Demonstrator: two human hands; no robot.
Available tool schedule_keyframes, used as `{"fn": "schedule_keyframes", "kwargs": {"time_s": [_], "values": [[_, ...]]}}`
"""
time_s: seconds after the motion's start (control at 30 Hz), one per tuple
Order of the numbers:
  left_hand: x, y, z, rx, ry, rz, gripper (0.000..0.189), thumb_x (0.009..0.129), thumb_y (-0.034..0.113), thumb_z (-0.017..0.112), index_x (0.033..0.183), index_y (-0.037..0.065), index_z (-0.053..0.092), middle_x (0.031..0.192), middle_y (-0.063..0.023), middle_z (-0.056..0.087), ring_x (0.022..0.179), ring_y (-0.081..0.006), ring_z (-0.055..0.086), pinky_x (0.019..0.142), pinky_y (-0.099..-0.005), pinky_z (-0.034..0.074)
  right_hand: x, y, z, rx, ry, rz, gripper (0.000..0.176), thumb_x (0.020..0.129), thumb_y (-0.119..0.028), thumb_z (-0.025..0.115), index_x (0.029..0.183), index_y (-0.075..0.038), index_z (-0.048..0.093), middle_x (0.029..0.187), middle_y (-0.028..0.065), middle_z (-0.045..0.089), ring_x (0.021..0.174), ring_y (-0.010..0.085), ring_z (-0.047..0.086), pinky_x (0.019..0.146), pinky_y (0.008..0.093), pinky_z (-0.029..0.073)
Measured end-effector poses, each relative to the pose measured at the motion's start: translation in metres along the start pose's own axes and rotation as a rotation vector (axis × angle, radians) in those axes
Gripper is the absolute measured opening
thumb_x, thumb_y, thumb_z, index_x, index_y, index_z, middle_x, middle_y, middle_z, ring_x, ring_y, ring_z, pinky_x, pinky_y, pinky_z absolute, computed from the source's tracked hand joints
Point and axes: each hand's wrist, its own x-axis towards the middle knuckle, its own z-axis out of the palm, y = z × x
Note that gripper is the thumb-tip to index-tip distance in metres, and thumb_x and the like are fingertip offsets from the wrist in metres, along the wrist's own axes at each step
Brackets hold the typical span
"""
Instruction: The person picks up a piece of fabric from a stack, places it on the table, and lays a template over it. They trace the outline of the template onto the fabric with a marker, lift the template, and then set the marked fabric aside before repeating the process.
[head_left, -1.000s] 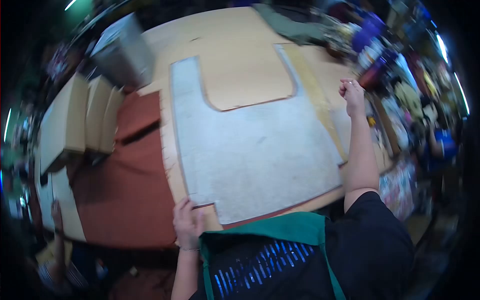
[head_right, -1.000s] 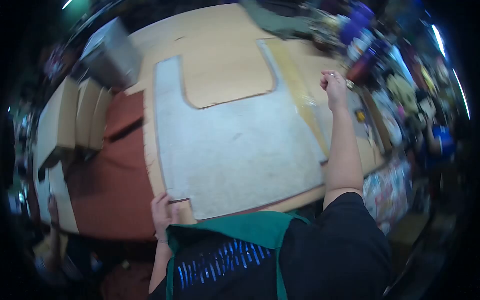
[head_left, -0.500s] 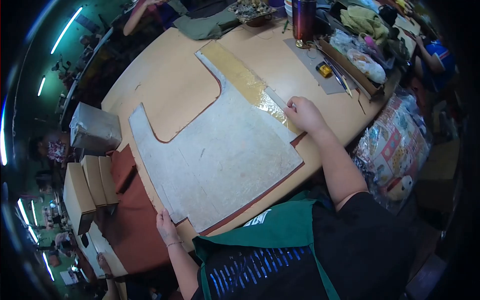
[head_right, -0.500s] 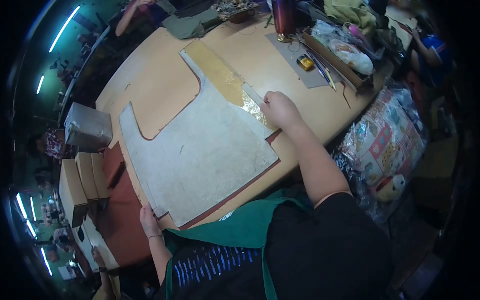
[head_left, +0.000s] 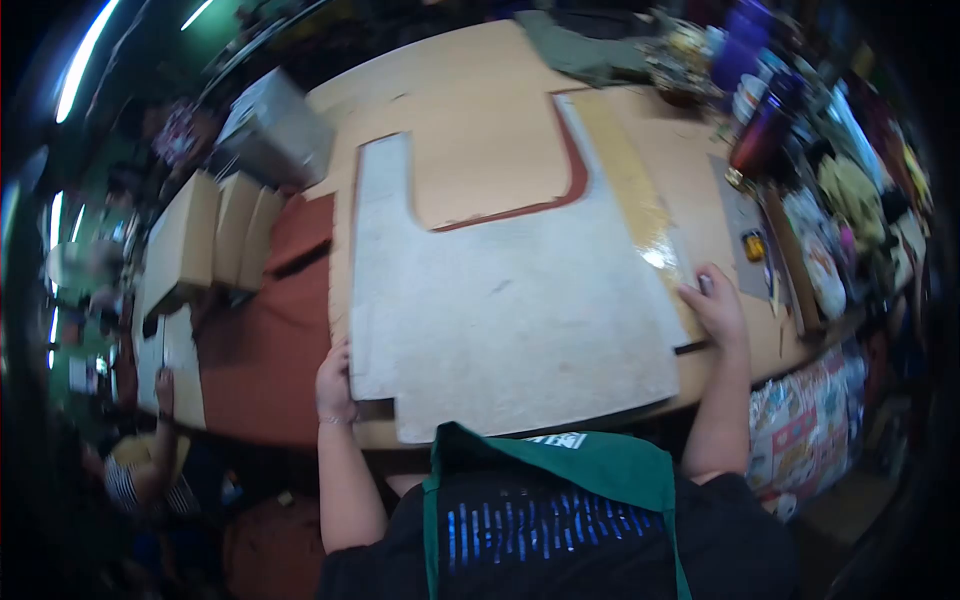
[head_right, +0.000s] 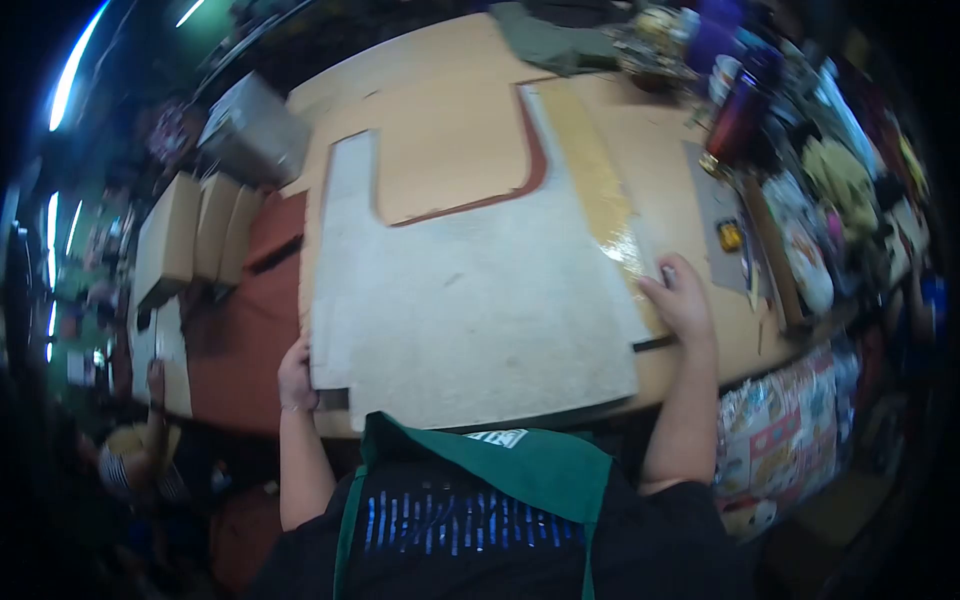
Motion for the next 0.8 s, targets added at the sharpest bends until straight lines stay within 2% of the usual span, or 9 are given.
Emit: {"fn": "schedule_keyframes", "kwargs": {"time_s": [0.07, 0.1, 0.17, 0.27, 0.37, 0.47, 0.57, 0.67, 0.8], "values": [[0.010, -0.020, -0.012, 0.609, 0.060, 0.251, 0.030, 0.075, 0.006, 0.045, 0.103, -0.003, 0.052, 0.117, -0.0159, 0.046, 0.104, -0.0268, 0.047, 0.087, -0.0338, 0.039, 0.012, 0.038, -0.018, -0.247, 0.154, -0.177, 0.028, 0.069, -0.008, 0.065, 0.091, 0.000, 0.051, 0.082, 0.0118, 0.054, 0.076, 0.0181, 0.051, 0.067, 0.0298, 0.041], [0.012, -0.028, -0.019, 1.008, 0.074, 0.398, 0.030, 0.073, 0.003, 0.050, 0.103, -0.003, 0.053, 0.120, -0.0186, 0.041, 0.101, -0.0301, 0.048, 0.086, -0.0347, 0.039, 0.020, 0.056, -0.032, -0.258, 0.137, -0.153, 0.030, 0.069, -0.009, 0.065, 0.094, 0.001, 0.051, 0.083, 0.0134, 0.053, 0.077, 0.0206, 0.051, 0.068, 0.0318, 0.042], [0.000, -0.017, 0.013, 1.308, 0.250, 0.450, 0.044, 0.070, 0.011, 0.063, 0.110, 0.000, 0.048, 0.115, -0.0208, 0.041, 0.097, -0.0363, 0.046, 0.084, -0.0391, 0.039, 0.024, 0.046, -0.029, -0.405, 0.187, -0.092, 0.033, 0.070, -0.010, 0.064, 0.097, 0.001, 0.051, 0.085, 0.0151, 0.052, 0.077, 0.0241, 0.051, 0.069, 0.0347, 0.042], [-0.003, -0.009, 0.038, 1.340, 0.464, 0.291, 0.071, 0.064, 0.026, 0.072, 0.119, 0.000, 0.036, 0.107, -0.0216, 0.047, 0.094, -0.0379, 0.048, 0.083, -0.0412, 0.040, 0.007, 0.001, -0.013, -0.664, 0.354, -0.035, 0.035, 0.074, -0.019, 0.063, 0.101, -0.001, 0.052, 0.089, 0.0163, 0.051, 0.080, 0.0312, 0.050, 0.072, 0.0399, 0.042], [0.003, 0.006, 0.046, 1.064, 0.374, 0.013, 0.061, 0.067, 0.026, 0.070, 0.112, -0.003, 0.042, 0.098, -0.0219, 0.055, 0.092, -0.0365, 0.052, 0.082, -0.0370, 0.042, 0.007, 0.004, 0.014, -0.960, 0.623, -0.204, 0.034, 0.077, -0.026, 0.059, 0.099, -0.002, 0.053, 0.093, 0.0170, 0.051, 0.085, 0.0343, 0.050, 0.076, 0.0423, 0.040], [0.012, 0.017, 0.043, 1.247, 0.153, -0.016, 0.041, 0.073, 0.021, 0.065, 0.101, -0.004, 0.050, 0.089, -0.0175, 0.060, 0.088, -0.0283, 0.057, 0.077, -0.0314, 0.044, 0.009, 0.007, 0.014, -0.955, 0.642, -0.161, 0.034, 0.080, -0.033, 0.055, 0.096, -0.002, 0.054, 0.095, 0.0170, 0.052, 0.089, 0.0358, 0.049, 0.077, 0.0432, 0.039], [0.014, 0.011, 0.047, 0.020, -0.020, 0.156, 0.031, 0.074, 0.014, 0.059, 0.099, -0.003, 0.054, 0.095, -0.0126, 0.059, 0.089, -0.0247, 0.057, 0.077, -0.0322, 0.045, 0.011, 0.009, 0.015, -0.941, 0.643, -0.148, 0.034, 0.080, -0.033, 0.055, 0.095, -0.003, 0.054, 0.095, 0.0172, 0.052, 0.089, 0.0354, 0.049, 0.077, 0.0426, 0.039], [0.044, 0.010, -0.006, 0.018, 0.100, 0.769, 0.032, 0.075, 0.013, 0.058, 0.103, -0.001, 0.053, 0.098, -0.0113, 0.058, 0.090, -0.0215, 0.055, 0.079, -0.0306, 0.043, 0.014, 0.010, 0.014, -0.938, 0.621, -0.098, 0.035, 0.080, -0.034, 0.054, 0.095, -0.003, 0.054, 0.095, 0.0172, 0.053, 0.089, 0.0349, 0.049, 0.077, 0.0423, 0.040], [0.037, 0.061, -0.102, -0.187, 0.596, 0.716, 0.033, 0.075, 0.015, 0.059, 0.103, 0.000, 0.053, 0.099, -0.0120, 0.058, 0.092, -0.0230, 0.054, 0.080, -0.0324, 0.042, 0.014, 0.014, 0.012, -0.967, 0.624, -0.091, 0.037, 0.080, -0.037, 0.054, 0.095, -0.003, 0.055, 0.095, 0.0164, 0.053, 0.090, 0.0347, 0.050, 0.078, 0.0421, 0.040]]}}
